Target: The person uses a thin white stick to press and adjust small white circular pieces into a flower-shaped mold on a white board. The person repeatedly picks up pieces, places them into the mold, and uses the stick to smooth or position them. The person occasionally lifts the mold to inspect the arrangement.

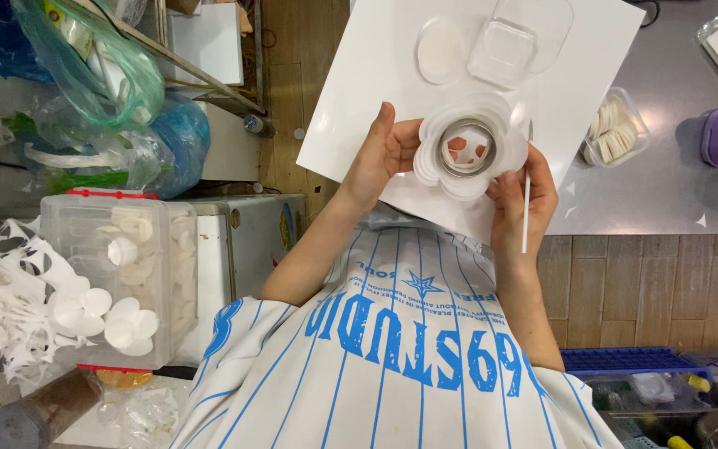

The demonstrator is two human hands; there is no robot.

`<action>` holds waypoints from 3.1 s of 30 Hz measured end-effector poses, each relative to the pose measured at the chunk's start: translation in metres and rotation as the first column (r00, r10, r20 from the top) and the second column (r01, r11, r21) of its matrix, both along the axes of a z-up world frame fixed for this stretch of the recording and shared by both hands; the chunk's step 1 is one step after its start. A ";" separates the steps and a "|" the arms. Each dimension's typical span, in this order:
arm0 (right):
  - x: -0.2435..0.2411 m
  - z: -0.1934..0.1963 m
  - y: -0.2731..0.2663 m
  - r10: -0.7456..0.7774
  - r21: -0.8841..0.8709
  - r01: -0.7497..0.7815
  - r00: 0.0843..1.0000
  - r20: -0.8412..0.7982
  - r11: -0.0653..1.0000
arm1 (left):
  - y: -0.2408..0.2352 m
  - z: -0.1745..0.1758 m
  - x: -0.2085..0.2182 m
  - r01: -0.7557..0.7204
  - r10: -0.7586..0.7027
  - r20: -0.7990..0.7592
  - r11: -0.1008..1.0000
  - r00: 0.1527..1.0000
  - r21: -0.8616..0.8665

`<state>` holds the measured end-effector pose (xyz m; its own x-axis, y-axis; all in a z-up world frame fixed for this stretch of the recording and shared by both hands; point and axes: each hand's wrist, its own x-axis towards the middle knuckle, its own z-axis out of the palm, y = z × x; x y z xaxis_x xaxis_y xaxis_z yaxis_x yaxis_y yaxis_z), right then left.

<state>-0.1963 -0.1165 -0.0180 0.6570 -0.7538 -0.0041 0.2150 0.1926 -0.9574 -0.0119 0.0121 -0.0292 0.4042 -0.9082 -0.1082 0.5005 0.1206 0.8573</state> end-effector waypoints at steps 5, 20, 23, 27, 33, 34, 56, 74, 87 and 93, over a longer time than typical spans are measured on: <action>0.000 -0.004 -0.001 0.004 0.047 -0.008 0.997 0.078 0.999 | 0.001 0.004 -0.003 -0.047 0.046 0.094 0.999 0.994 0.007; 0.001 0.002 0.002 0.022 -0.153 -0.022 1.000 -0.005 0.988 | -0.002 0.034 -0.012 -0.108 0.104 0.259 0.994 0.960 -0.001; 0.002 0.002 0.002 0.021 -0.153 -0.020 1.000 0.006 0.988 | 0.005 0.042 -0.014 -0.147 0.145 0.450 0.989 0.881 -0.031; -0.001 0.001 0.002 0.038 -0.178 -0.027 0.998 0.058 0.984 | 0.011 0.049 -0.015 -0.248 0.249 0.839 0.958 0.484 -0.142; -0.004 -0.002 0.001 -0.015 -0.145 0.030 0.994 0.107 0.989 | 0.011 0.042 -0.008 -0.171 0.192 0.934 0.953 -0.301 -0.251; -0.004 -0.002 0.000 -0.020 -0.154 0.035 0.995 0.103 0.987 | 0.011 0.043 -0.007 -0.172 0.160 0.930 0.959 -0.332 -0.227; -0.004 -0.002 0.000 -0.042 -0.205 0.049 0.998 0.037 0.978 | -0.008 0.050 -0.001 -0.457 0.165 0.986 0.875 -0.029 -0.159; -0.003 -0.002 0.000 -0.049 -0.230 0.041 0.998 -0.025 0.972 | -0.047 0.047 0.058 -0.419 0.070 0.998 0.906 0.007 -0.060; 0.003 0.030 0.009 -0.057 -0.829 -0.223 0.955 -0.292 0.513 | -0.073 0.040 0.071 -0.441 -0.030 0.988 0.892 0.150 0.094; 0.016 0.034 0.014 -0.043 -0.871 -0.333 0.927 -0.372 0.360 | -0.039 0.060 0.060 -0.368 0.092 0.909 0.927 0.408 0.072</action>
